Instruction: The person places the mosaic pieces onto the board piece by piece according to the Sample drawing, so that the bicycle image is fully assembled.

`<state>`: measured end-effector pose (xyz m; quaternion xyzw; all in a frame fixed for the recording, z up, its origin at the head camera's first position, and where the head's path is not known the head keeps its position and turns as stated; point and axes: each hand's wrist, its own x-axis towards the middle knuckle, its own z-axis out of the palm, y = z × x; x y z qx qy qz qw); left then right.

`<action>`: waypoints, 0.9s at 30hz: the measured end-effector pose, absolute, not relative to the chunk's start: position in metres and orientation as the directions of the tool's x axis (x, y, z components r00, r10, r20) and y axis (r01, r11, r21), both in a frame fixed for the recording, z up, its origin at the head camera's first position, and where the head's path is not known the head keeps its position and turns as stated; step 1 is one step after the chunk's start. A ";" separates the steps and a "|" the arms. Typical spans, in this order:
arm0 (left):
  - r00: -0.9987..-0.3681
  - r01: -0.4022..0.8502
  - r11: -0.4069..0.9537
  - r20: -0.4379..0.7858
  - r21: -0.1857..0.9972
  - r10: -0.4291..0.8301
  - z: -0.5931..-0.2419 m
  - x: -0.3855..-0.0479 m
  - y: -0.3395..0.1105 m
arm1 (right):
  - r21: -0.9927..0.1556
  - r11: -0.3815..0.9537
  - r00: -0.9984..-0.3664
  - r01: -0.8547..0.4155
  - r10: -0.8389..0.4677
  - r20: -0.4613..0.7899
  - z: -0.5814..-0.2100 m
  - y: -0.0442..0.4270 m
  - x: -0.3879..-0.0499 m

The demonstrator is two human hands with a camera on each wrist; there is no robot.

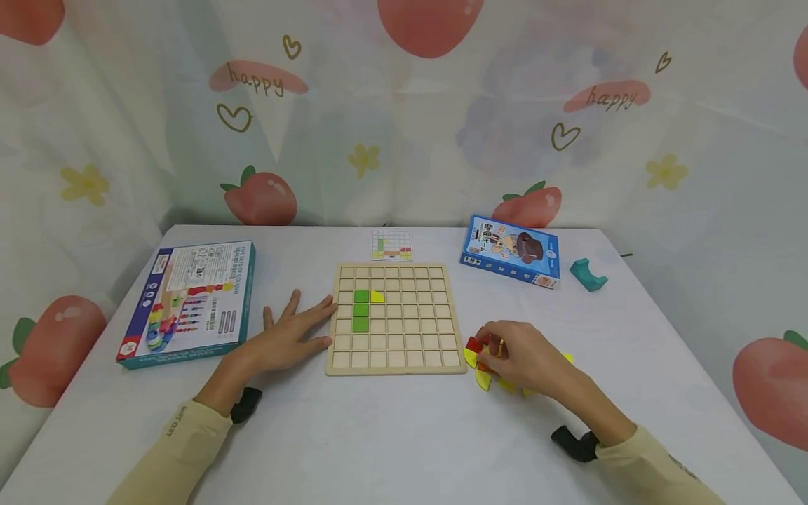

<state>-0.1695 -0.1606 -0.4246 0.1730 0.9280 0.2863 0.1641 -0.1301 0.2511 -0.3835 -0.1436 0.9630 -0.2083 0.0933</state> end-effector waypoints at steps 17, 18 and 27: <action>-0.881 0.236 0.768 -0.203 0.596 0.428 -0.425 -0.170 -0.162 | -0.419 0.875 -0.934 -0.241 -0.326 -0.144 -0.387 0.252 -0.127; -0.882 0.234 0.769 -0.203 0.595 0.426 -0.426 -0.171 -0.162 | -0.421 0.874 -0.934 -0.241 -0.328 -0.145 -0.388 0.251 -0.127; -0.884 0.237 0.772 -0.199 0.590 0.423 -0.426 -0.171 -0.161 | -0.424 0.873 -0.923 -0.240 -0.340 -0.178 -0.389 0.250 -0.126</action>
